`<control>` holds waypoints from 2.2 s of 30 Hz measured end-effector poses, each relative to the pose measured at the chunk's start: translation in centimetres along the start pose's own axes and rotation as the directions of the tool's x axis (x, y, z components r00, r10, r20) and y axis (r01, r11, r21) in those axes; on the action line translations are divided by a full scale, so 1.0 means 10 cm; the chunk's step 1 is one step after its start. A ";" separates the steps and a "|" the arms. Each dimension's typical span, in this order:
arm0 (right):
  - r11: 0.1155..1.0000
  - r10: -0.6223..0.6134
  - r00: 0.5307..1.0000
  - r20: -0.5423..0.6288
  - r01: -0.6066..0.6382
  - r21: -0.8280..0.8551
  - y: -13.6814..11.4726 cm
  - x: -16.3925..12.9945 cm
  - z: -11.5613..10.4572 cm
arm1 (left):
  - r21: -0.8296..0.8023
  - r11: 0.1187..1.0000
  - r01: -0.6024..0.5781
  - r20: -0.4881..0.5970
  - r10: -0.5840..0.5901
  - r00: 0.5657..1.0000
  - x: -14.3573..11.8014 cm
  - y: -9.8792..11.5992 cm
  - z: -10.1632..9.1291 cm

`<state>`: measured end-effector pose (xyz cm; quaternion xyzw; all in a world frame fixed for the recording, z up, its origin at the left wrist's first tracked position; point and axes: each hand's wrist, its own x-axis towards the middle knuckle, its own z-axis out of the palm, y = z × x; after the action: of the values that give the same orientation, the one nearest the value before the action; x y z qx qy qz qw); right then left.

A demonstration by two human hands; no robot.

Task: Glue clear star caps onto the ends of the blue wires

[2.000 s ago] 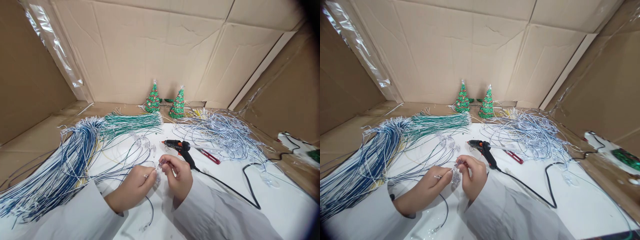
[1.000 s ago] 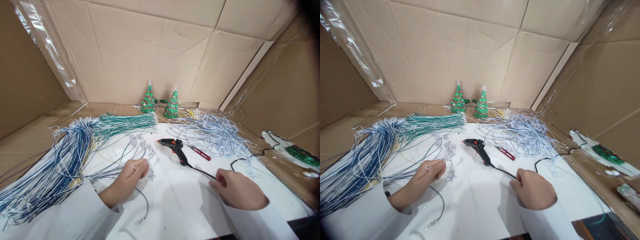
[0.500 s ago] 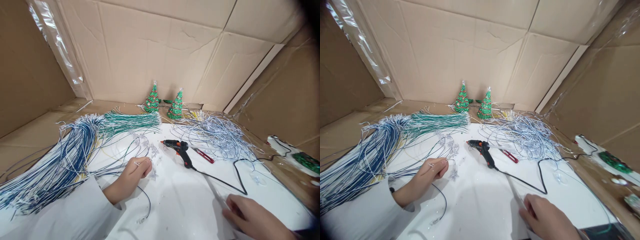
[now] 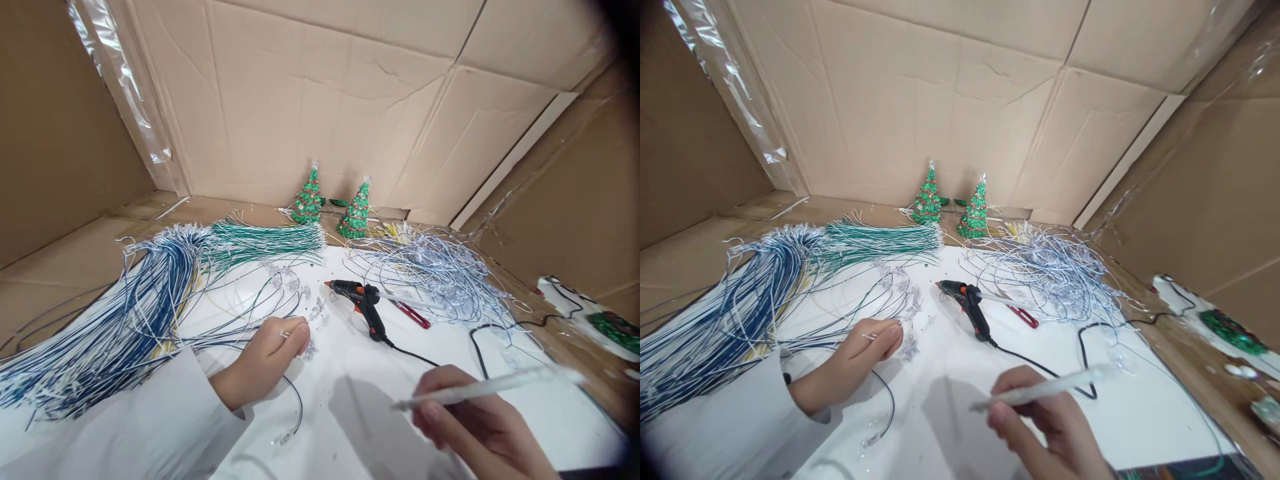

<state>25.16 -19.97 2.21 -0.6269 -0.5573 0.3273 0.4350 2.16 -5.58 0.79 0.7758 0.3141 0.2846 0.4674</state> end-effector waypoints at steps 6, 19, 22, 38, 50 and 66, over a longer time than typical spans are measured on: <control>0.847 -0.532 0.800 -0.279 0.502 -0.176 -0.20 0.29 0.64 | 0.043 0.999 -0.016 -0.002 0.016 1.000 0.00 -0.01 0.01; 0.933 -0.358 0.859 -0.368 0.349 -0.093 -0.13 0.51 0.87 | -0.252 0.962 0.103 0.061 -0.091 0.994 -0.01 -0.03 -0.01; 0.952 -0.273 0.915 -0.298 0.302 0.055 -0.10 0.51 0.85 | -0.330 0.936 0.121 0.075 -0.102 0.992 0.01 -0.04 -0.02; 0.951 -0.170 0.965 -0.199 0.213 0.222 -0.01 0.55 0.83 | -0.403 0.906 0.131 0.109 -0.095 0.990 0.08 0.02 -0.08; 0.897 -0.066 0.996 -0.065 0.088 0.433 0.05 0.55 0.85 | -0.487 0.859 0.161 0.189 -0.076 0.979 0.07 -0.01 -0.06; 0.810 -0.468 0.726 -0.504 0.581 0.084 0.04 0.49 0.91 | -0.577 0.743 0.339 0.426 -0.080 0.901 0.06 0.03 -0.14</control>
<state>18.00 -13.52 -1.54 -0.4447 -0.5500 0.0956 0.7005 1.56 -4.43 1.74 0.5682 0.1902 0.1653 0.7834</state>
